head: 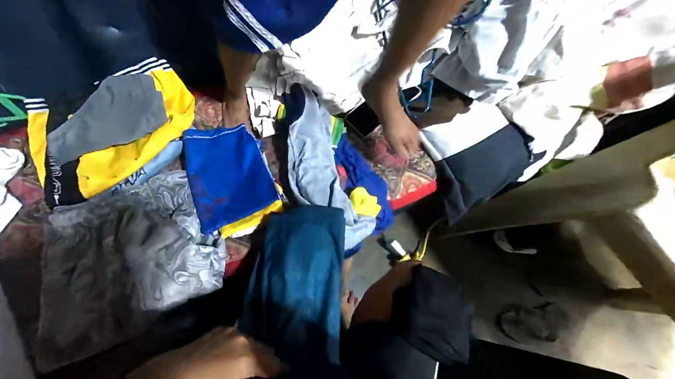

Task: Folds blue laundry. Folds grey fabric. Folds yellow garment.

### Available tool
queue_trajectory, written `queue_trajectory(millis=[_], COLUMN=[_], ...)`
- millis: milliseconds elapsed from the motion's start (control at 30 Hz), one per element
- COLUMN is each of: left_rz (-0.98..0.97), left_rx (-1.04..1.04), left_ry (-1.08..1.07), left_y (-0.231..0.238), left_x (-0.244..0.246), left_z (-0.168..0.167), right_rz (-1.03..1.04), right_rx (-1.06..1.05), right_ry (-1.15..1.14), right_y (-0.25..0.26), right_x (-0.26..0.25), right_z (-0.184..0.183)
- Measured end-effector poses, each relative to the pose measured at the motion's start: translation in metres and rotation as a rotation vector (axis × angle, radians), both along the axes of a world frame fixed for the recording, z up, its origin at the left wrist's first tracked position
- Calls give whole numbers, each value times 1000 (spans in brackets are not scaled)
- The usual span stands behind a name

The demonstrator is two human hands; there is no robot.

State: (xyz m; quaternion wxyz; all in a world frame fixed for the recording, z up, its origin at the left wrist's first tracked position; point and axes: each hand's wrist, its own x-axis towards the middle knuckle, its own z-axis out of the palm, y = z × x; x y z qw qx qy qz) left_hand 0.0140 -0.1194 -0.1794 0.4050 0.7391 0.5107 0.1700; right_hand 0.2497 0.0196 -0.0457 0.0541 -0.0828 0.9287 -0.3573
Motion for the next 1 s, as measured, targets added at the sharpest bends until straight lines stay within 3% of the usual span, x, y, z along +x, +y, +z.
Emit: queue_trajectory(millis=[200,300,400,533,567,667,733,867,1000], left_rz=[405,821,1024,1075,1070,1157,1250,1278,1262], left_rx=[-32,-291,-449,-131,-130,-305,-305,-233,-270], left_ry=[-390,-590,-611,-136,-94,-372,-555,-621,-598], left_y=[-7,11,22,21,23,32,41,53,62], left_x=[5,15,18,23,21,16,18,17,19], left_z=[-26,-27,-35,-41,-42,-47,-46,-49,-40], right_rz=[-395,-610,-710,-862,-905,-973,-955,-1092,-1388], right_rx=[-44,-158,-201,-173,-155,-67,174,521,474], right_ry=[393,336,150,181,184,227,457,845,551], right_y=[64,97,112,106,100,77,53,23,16], right_x=[-44,-81,-104,-104,-100,-76,-51,-2,32], right_z=[-59,-99,-140,-157,-155,-153,-159,-191,-217])
